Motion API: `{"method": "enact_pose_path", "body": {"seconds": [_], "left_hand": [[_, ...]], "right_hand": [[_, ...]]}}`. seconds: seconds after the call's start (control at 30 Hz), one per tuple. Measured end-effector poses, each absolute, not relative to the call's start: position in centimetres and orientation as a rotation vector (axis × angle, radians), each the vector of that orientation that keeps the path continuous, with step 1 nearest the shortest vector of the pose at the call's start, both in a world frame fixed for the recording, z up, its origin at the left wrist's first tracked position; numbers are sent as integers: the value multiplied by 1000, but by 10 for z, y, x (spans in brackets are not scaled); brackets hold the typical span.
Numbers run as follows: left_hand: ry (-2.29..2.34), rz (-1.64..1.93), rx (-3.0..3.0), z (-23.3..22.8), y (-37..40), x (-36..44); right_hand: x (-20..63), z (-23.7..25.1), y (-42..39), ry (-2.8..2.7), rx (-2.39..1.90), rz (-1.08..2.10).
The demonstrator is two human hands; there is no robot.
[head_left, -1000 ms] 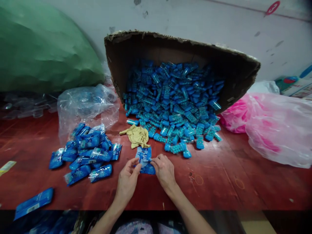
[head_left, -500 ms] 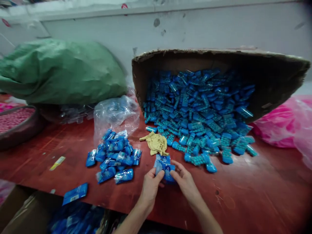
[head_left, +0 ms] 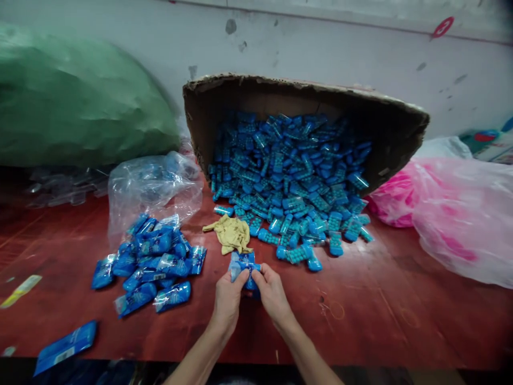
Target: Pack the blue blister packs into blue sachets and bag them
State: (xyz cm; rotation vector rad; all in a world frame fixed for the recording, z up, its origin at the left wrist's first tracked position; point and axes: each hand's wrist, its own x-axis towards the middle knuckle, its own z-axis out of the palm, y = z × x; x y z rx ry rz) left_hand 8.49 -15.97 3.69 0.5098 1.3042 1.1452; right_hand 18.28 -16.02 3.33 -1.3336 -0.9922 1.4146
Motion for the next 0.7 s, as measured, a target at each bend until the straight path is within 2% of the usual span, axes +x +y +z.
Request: {"method": "enact_pose_path", "body": {"seconds": [0.4,0.7], "left_hand": [[1413,1133,640,30,-159,81],[1211,1029,401,53,-160,90]], "right_hand": [[182,36,-163,-872,-1210,1522],[180,32,-168,-1060,-1368,1321]]}}
